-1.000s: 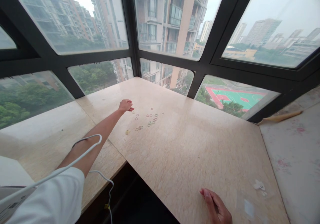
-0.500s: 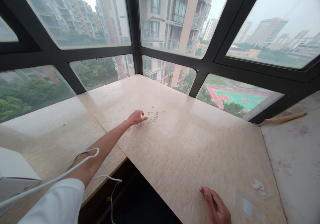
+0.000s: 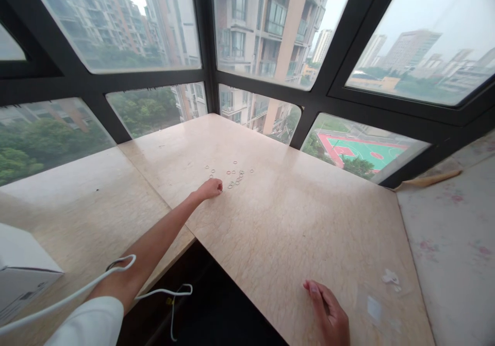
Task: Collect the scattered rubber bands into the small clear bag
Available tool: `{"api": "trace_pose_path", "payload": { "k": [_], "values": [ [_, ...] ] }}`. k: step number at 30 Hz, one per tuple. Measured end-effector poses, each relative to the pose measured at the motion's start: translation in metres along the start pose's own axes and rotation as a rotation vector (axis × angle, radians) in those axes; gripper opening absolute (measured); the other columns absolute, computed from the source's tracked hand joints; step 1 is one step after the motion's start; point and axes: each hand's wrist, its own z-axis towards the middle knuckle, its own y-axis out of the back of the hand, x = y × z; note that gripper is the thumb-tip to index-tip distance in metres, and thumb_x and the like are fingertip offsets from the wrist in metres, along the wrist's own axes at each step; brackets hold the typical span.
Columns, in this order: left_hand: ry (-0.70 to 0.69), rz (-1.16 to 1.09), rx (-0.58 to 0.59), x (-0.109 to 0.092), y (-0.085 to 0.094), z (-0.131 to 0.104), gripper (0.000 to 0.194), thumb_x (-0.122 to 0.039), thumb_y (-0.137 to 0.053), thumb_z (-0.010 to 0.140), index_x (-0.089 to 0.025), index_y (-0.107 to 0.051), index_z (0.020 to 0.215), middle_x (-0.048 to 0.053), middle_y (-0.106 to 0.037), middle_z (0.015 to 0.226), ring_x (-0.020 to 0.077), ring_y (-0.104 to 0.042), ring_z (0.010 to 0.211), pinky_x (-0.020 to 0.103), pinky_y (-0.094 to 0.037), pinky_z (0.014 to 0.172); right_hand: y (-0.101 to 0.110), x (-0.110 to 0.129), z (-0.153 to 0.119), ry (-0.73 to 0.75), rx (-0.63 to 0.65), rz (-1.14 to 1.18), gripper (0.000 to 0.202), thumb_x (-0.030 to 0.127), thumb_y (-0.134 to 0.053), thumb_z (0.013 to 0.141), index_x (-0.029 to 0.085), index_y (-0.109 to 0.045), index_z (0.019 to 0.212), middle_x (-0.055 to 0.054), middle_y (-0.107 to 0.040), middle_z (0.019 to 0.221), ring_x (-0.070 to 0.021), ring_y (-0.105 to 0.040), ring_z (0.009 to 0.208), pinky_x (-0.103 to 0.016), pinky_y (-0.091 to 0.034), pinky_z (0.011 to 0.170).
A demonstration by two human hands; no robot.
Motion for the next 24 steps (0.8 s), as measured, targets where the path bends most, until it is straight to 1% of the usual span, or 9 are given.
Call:
{"api": "trace_pose_path", "payload": {
  "k": [4,7,10,12,14,16,19,21,24],
  "values": [
    [-0.010,-0.025,-0.045,-0.001,0.004,0.002,0.008,-0.014,-0.060,0.063,-0.018,-0.065,0.069,0.005,-0.068,0.078,0.0204,-0.062,0.079,0.025,-0.045,0.068,-0.001,-0.001,0.000,-0.004,-0.002,0.021,0.043,0.055,-0.058,0.077,0.016,-0.071,0.084,-0.011,-0.071,0.089,-0.0249,-0.065,0.086,-0.035,-0.052,0.079],
    [-0.013,-0.053,-0.094,-0.003,0.009,0.005,0.010,-0.015,-0.058,0.067,-0.017,-0.066,0.073,0.006,-0.069,0.081,0.0204,-0.063,0.081,0.026,-0.046,0.070,-0.001,0.000,0.000,-0.002,0.012,0.025,0.042,0.055,-0.057,0.077,0.015,-0.071,0.084,-0.011,-0.071,0.089,-0.0250,-0.065,0.086,-0.034,-0.052,0.079],
    [-0.017,-0.118,-0.129,-0.014,0.010,0.009,0.013,-0.018,-0.056,0.072,-0.015,-0.066,0.080,0.006,-0.068,0.079,0.0184,-0.064,0.076,0.025,-0.048,0.068,0.000,0.002,0.000,0.000,0.020,0.018,0.041,0.054,-0.056,0.078,0.016,-0.070,0.083,-0.011,-0.071,0.089,-0.0249,-0.064,0.087,-0.034,-0.051,0.080],
    [-0.029,-0.280,-0.105,-0.029,0.007,0.012,0.012,-0.019,-0.057,0.074,-0.014,-0.065,0.081,0.005,-0.067,0.071,0.0166,-0.064,0.069,0.025,-0.050,0.062,0.000,0.003,-0.001,0.000,0.018,0.010,0.042,0.054,-0.055,0.079,0.015,-0.070,0.083,-0.011,-0.070,0.089,-0.0247,-0.064,0.087,-0.034,-0.051,0.080],
    [-0.061,-0.517,-0.046,-0.049,0.002,0.014,0.011,-0.021,-0.061,0.074,-0.013,-0.064,0.081,0.004,-0.066,0.067,0.0153,-0.064,0.063,0.025,-0.051,0.057,-0.001,0.004,-0.001,-0.004,0.018,-0.002,0.042,0.054,-0.054,0.080,0.016,-0.070,0.084,-0.011,-0.070,0.089,-0.0246,-0.064,0.087,-0.035,-0.050,0.080],
    [-0.109,-0.727,0.026,-0.071,-0.004,0.017,0.014,-0.023,-0.066,0.073,-0.012,-0.063,0.083,0.005,-0.066,0.068,0.0147,-0.064,0.062,0.026,-0.053,0.057,-0.001,0.005,-0.001,-0.005,0.015,-0.009,0.042,0.054,-0.054,0.080,0.016,-0.070,0.084,-0.011,-0.070,0.089,-0.0244,-0.064,0.087,-0.034,-0.050,0.080],
    [-0.170,-0.920,0.124,-0.095,-0.009,0.020,0.024,-0.027,-0.072,0.072,-0.011,-0.064,0.088,0.009,-0.069,0.077,0.0153,-0.065,0.067,0.029,-0.055,0.062,0.000,0.005,-0.001,0.003,0.016,-0.009,0.042,0.054,-0.053,0.081,0.016,-0.070,0.084,-0.011,-0.070,0.089,-0.0238,-0.064,0.087,-0.034,-0.050,0.080],
    [-0.179,-0.968,0.144,-0.101,-0.008,0.023,0.029,-0.029,-0.073,0.071,-0.010,-0.064,0.091,0.012,-0.070,0.085,0.0161,-0.066,0.069,0.028,-0.055,0.062,0.000,0.005,-0.001,0.007,0.023,-0.008,0.041,0.053,-0.052,0.082,0.016,-0.070,0.084,-0.011,-0.070,0.090,-0.0235,-0.064,0.087,-0.033,-0.050,0.080],
    [-0.140,-0.959,0.102,-0.099,-0.006,0.026,0.032,-0.030,-0.073,0.071,-0.009,-0.064,0.093,0.013,-0.070,0.089,0.0164,-0.067,0.069,0.027,-0.055,0.060,0.000,0.005,-0.001,0.015,0.028,-0.010,0.041,0.052,-0.052,0.083,0.015,-0.069,0.086,-0.011,-0.069,0.091,-0.0235,-0.063,0.087,-0.034,-0.050,0.080]
  ]
}}
